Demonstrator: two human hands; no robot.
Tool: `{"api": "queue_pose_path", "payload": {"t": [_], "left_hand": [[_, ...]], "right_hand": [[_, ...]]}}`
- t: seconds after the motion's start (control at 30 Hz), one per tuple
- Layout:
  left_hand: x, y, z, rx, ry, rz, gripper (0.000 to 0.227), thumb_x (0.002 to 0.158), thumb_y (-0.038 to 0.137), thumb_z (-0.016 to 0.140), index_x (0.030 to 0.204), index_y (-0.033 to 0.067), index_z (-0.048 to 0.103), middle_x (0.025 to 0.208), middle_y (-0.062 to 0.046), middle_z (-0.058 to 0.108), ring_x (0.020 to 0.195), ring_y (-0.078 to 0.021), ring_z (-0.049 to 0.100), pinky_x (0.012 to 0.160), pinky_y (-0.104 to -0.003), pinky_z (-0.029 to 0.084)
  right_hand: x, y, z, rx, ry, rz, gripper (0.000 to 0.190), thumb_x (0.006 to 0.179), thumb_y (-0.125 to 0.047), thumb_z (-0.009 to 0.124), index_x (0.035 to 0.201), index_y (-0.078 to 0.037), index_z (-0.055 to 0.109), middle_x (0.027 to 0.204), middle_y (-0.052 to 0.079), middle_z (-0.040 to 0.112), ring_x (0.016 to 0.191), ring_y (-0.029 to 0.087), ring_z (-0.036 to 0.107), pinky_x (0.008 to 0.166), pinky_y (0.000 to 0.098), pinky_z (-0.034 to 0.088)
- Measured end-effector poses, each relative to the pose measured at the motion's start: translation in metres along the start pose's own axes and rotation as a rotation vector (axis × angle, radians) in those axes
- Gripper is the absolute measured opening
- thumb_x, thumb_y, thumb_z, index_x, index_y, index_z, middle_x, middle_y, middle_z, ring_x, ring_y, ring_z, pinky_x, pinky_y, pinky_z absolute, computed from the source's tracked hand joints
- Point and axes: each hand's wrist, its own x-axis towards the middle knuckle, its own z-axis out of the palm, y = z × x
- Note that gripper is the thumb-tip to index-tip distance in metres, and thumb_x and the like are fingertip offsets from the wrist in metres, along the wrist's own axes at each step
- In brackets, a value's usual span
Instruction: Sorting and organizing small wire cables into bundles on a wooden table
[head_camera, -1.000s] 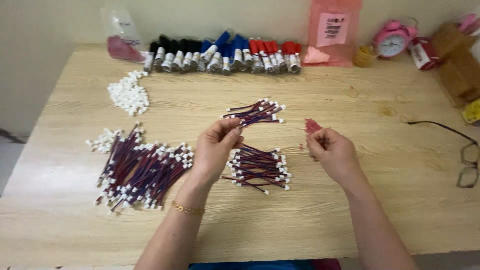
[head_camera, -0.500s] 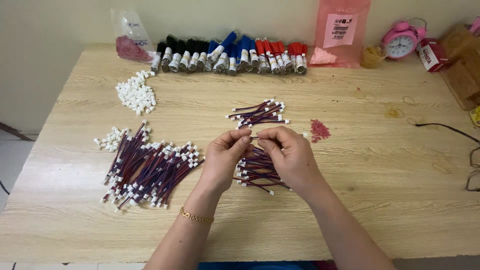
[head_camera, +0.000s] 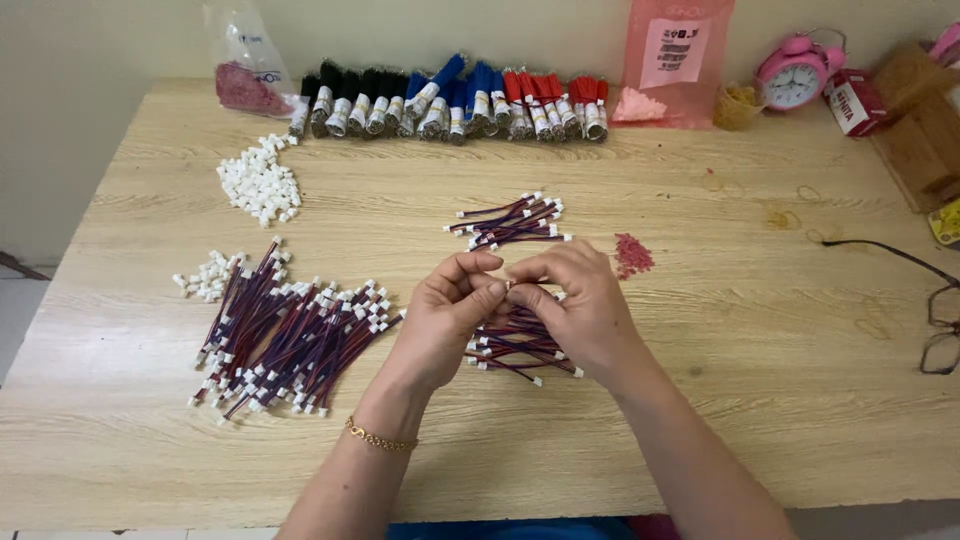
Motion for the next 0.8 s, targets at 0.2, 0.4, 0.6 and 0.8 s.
{"api": "queue_pose_path", "payload": {"t": [0.2, 0.4, 0.6, 0.8], "left_hand": [[0.004, -0.004, -0.004, -0.054, -0.013, -0.016, 0.022, 0.087, 0.002, 0.067, 0.109, -0.0005, 0.06, 0.079, -0.011, 0.066, 0.069, -0.0201, 0.071, 0.062, -0.03, 0.063], [0.001, 0.001, -0.002, -0.052, -0.019, -0.009, 0.021, 0.087, 0.002, 0.068, 0.106, -0.001, 0.06, 0.078, -0.011, 0.065, 0.068, -0.0199, 0.071, 0.061, -0.03, 0.063], [-0.001, -0.011, -0.008, -0.089, -0.041, -0.076, 0.022, 0.087, 0.001, 0.066, 0.108, -0.0005, 0.06, 0.078, -0.009, 0.065, 0.068, -0.0185, 0.07, 0.062, -0.029, 0.063], [-0.002, 0.0, -0.007, -0.103, -0.075, -0.066, 0.028, 0.086, -0.001, 0.066, 0.113, 0.0003, 0.058, 0.078, -0.01, 0.064, 0.068, -0.0187, 0.07, 0.062, -0.029, 0.063]], "right_hand": [[-0.007, -0.008, 0.012, 0.059, 0.171, -0.026, 0.004, 0.084, -0.007, 0.073, 0.087, -0.008, 0.071, 0.078, 0.01, 0.067, 0.076, 0.029, 0.066, 0.074, 0.0377, 0.049], [-0.011, -0.006, 0.017, 0.063, 0.204, -0.063, 0.005, 0.085, -0.005, 0.073, 0.089, -0.008, 0.073, 0.078, 0.006, 0.068, 0.073, 0.023, 0.068, 0.071, 0.0333, 0.053], [-0.01, 0.001, 0.014, 0.222, 0.069, 0.064, 0.003, 0.083, -0.005, 0.073, 0.085, -0.008, 0.075, 0.072, 0.006, 0.067, 0.067, 0.017, 0.065, 0.067, 0.0308, 0.053], [-0.004, 0.001, 0.005, 0.273, -0.04, 0.086, 0.003, 0.085, -0.004, 0.071, 0.087, -0.005, 0.073, 0.075, 0.01, 0.068, 0.07, 0.018, 0.064, 0.07, 0.0342, 0.052]]}}
